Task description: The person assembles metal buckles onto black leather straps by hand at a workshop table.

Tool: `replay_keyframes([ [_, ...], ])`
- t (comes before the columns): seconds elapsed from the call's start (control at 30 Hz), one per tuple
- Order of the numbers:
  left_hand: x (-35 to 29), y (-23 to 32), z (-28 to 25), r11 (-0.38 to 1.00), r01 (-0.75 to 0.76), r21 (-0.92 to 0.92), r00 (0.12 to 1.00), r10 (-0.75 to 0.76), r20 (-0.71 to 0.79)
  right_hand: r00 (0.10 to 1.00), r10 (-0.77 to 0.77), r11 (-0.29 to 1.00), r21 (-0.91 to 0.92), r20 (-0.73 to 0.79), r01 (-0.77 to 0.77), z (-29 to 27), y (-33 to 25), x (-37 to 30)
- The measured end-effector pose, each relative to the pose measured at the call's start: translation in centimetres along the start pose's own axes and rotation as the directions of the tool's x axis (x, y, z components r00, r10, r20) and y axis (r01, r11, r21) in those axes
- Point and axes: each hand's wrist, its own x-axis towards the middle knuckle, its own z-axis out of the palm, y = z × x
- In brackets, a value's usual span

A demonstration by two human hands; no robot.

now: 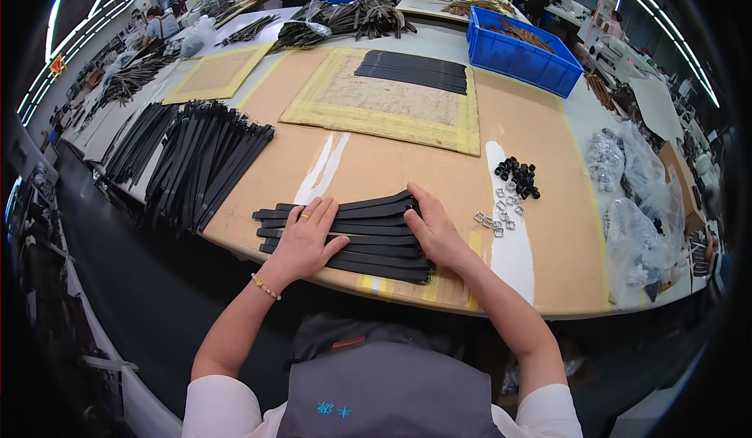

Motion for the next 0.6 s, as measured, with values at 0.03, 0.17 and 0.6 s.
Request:
replay_keyframes([
  [0.03,-0.2,0.4,0.1,1.000,0.009,0.003,1.000,-0.008,-0.026,1.000,0.004,1.000,0.000,0.004,-0.004,0.1,0.2,0.1],
  [0.17,-1.0,1.7,0.1,0.999,0.048,0.017,0.996,-0.046,-0.079,0.997,-0.062,0.988,-0.139,0.051,0.069,0.5,0.7,0.2],
  [0.6,0.2,1.4,0.9,0.989,0.148,0.009,0.989,-0.148,-0.014,0.977,0.159,0.987,0.063,-0.143,-0.151,-0.9,-3.5,-4.5],
])
